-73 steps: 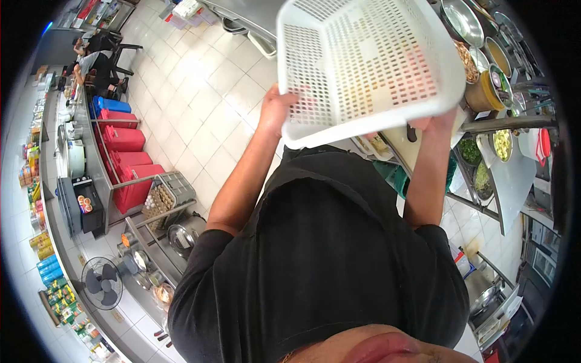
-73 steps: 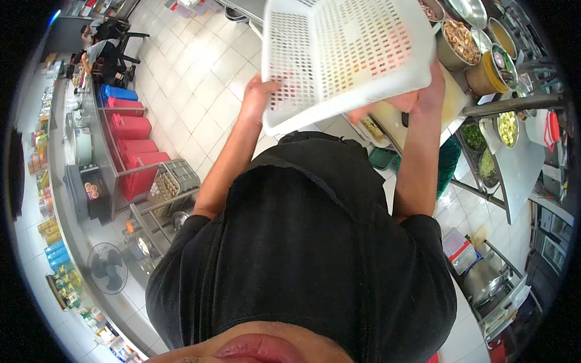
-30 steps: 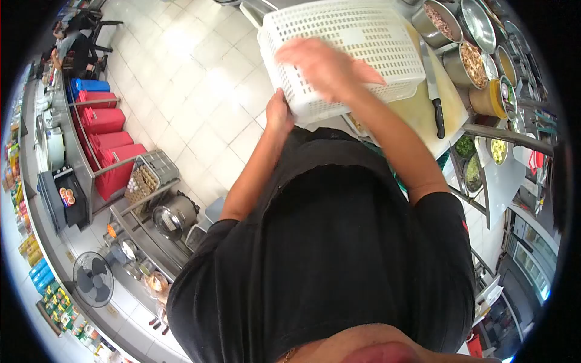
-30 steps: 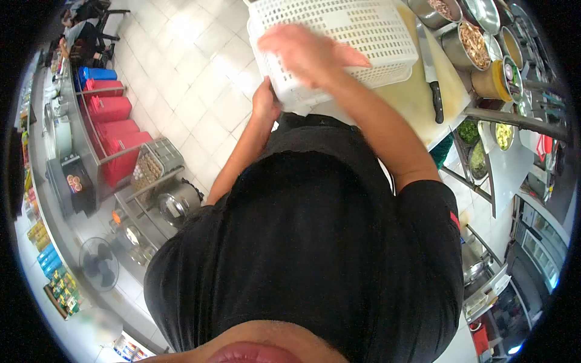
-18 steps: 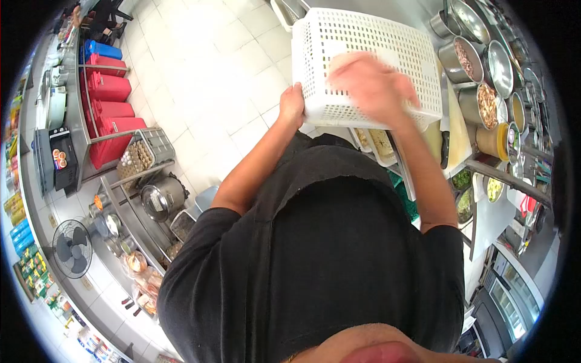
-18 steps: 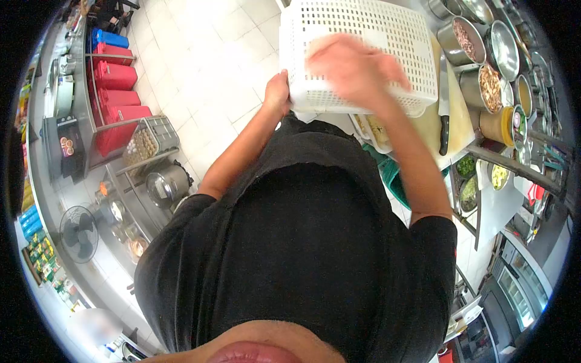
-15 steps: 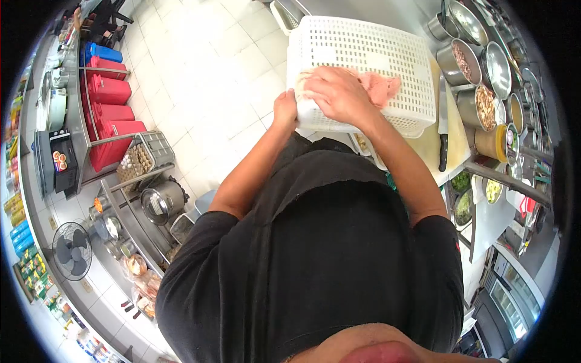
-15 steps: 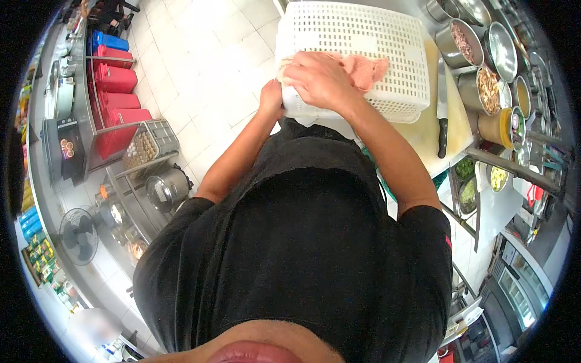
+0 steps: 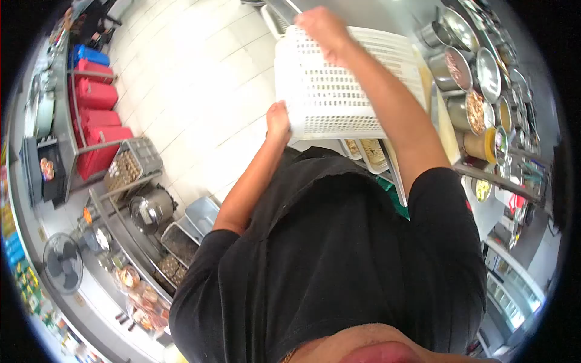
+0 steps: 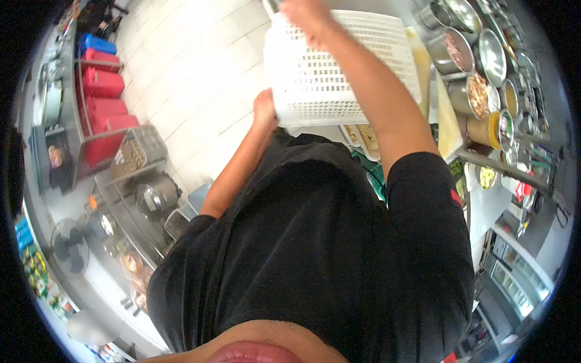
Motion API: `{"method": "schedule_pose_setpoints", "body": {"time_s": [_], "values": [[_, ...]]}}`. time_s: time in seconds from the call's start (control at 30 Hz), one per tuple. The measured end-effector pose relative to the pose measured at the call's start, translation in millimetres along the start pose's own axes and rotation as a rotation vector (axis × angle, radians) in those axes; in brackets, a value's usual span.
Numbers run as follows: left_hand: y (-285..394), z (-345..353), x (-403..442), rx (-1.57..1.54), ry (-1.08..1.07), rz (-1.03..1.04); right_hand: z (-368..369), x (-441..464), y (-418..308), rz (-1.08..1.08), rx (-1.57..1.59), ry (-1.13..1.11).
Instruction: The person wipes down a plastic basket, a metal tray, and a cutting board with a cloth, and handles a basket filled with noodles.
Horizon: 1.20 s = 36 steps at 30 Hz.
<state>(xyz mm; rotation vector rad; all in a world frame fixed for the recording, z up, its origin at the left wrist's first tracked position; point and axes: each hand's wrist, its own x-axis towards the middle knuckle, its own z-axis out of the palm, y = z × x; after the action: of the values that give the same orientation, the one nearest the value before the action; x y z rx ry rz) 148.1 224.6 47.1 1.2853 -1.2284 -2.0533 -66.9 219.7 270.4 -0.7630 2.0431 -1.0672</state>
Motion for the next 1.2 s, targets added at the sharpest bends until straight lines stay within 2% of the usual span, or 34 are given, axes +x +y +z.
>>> {"method": "schedule_pose_setpoints", "body": {"time_s": [0.03,0.07,0.1,0.13,0.27,0.33,0.37,0.4,0.43,0.5,0.57,0.6,0.67,0.7,0.73,0.77,0.87,1.0,1.03,1.07,1.13,1.17,1.2], "values": [[-9.2,-5.2,4.6,0.063,-0.036,0.052,8.8,-34.8,-24.1,0.069,-0.071,0.125],[2.1,-0.5,-5.7,-0.048,-0.052,-0.022,9.0,-13.0,19.8,-0.463,-0.317,0.338],[15.0,1.6,-16.0,-0.148,-0.064,-0.103,0.6,0.6,47.0,-0.629,-0.434,0.406],[4.6,-1.6,-9.2,-0.108,-0.076,-0.071,-8.0,13.9,73.4,-0.788,-0.557,0.498],[28.9,18.1,-18.0,-0.047,-0.065,-0.089,-91.7,24.0,101.0,0.043,-0.527,0.346],[25.8,15.6,-12.0,-0.092,-0.081,-0.068,-170.6,38.2,194.4,-0.412,-0.884,0.659],[22.6,9.9,-10.1,-0.115,-0.08,-0.06,-206.1,29.1,202.7,0.06,-0.946,0.609],[21.2,5.8,-8.5,-0.089,-0.089,-0.045,-251.4,29.5,243.6,0.243,-0.983,0.567],[19.6,1.6,-7.1,-0.063,-0.096,-0.031,-278.4,8.8,253.1,0.352,-0.973,0.568],[22.2,-1.5,-8.3,-0.038,-0.1,-0.028,-294.5,-30.8,245.4,0.306,-0.875,0.64],[38.0,-0.4,-17.7,-0.032,-0.1,-0.054,-273.8,-67.5,214.1,0.149,-0.787,0.707],[43.6,0.7,-18.6,-0.009,-0.083,-0.064,-252.0,-83.4,188.6,-0.01,-0.85,0.699],[43.7,-2.3,-12.3,0.011,-0.078,-0.053,-193.8,-108.6,143.3,-0.355,-1.172,0.617],[43.7,-0.6,-8.9,0.02,-0.083,-0.046,-164.4,-120.0,128.3,-0.401,-1.131,0.578],[51.1,4.7,-13.9,0.014,-0.076,-0.04,-127.9,-135.8,100.2,-0.163,-0.536,0.454],[54.2,6.8,-15.3,0.016,-0.094,-0.051,-91.4,-151.7,72.2,0.067,0.053,0.497],[57.7,9.1,-24.0,0.013,-0.115,-0.039,-89.8,-126.1,178.0,-0.803,-0.869,0.743],[58.0,16.9,-33.3,0.04,-0.106,-0.009,-192.8,-149.7,235.3,-0.404,-0.71,0.713],[61.6,18.0,-34.2,0.048,-0.102,-0.012,-218.8,-172.0,209.7,0.027,-1.349,0.321],[64.2,15.3,-34.0,0.059,-0.089,-0.012,-238.5,-186.1,246.5,-0.075,-1.431,0.516],[62.8,13.9,-20.8,-0.013,-0.128,0.012,-240.2,-183.0,224.4,-0.114,-0.756,0.842],[56.5,2.5,-17.8,-0.029,-0.134,0.012,-210.0,-199.5,170.6,0.01,-0.003,0.837],[44.4,-10.0,-2.9,-0.009,-0.171,-0.018,-181.6,-194.2,154.1,-0.17,-0.339,0.826]]}}
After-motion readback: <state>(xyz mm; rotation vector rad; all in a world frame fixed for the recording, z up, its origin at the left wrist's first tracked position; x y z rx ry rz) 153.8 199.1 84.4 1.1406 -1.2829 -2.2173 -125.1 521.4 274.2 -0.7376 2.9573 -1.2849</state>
